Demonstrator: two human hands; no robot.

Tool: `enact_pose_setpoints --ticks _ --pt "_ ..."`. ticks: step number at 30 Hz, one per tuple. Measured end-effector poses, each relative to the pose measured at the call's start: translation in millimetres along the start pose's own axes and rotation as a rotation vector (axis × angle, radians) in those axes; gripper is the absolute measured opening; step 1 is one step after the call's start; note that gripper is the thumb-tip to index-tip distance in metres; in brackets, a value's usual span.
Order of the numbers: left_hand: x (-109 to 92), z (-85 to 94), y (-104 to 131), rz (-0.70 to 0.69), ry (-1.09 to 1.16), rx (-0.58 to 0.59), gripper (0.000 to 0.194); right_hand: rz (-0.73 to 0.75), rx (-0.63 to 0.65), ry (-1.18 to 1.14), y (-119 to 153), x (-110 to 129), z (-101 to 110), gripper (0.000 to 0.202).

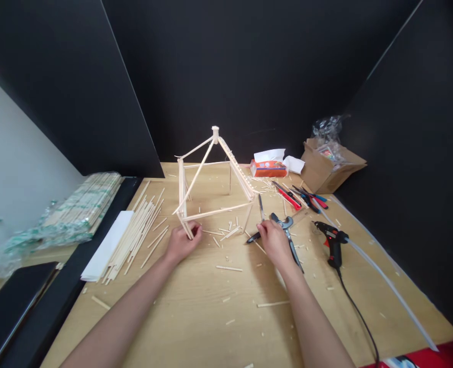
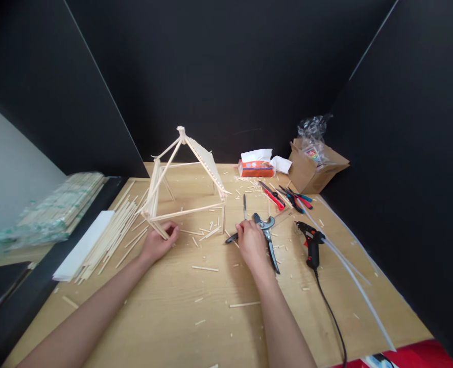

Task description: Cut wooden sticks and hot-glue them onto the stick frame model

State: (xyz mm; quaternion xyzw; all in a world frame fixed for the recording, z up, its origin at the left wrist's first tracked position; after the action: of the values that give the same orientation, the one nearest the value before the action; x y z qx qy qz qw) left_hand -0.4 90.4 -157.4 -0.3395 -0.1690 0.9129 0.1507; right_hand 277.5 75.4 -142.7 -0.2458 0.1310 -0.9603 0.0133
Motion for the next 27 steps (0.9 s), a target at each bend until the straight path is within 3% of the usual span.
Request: enact_pose_setpoints --ticks 9,19,27 --pt "0.7 -0.5 -0.4 0.005 -0.003 0.014 0.022 0.125 0.207 -0.017 10.6 26.6 -9.5 0.012" --pt "1.6 -3.0 0.6 0.02 0.041 0.057 0.017 -0.036 0.177 0.119 12.5 10.6 1.9 0.023" --pt "-5.4 -8.9 -1.4 0.008 0.114 0.241 0.005 0.081 0.127 0.001 8.6 27.2 -15.8 0.027"
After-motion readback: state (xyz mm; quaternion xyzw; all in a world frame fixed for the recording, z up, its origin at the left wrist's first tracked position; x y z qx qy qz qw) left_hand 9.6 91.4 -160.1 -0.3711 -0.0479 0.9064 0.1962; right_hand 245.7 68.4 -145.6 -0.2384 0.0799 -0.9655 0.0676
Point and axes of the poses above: each hand's wrist, its own y-axis away from the middle knuckle, its own z-axis out of the back of the hand, x = y × z, the point moved 6 cm from there along -y, towards the middle knuckle, and after that the axes turned 5 degrees about -y, right-handed, at the moved point
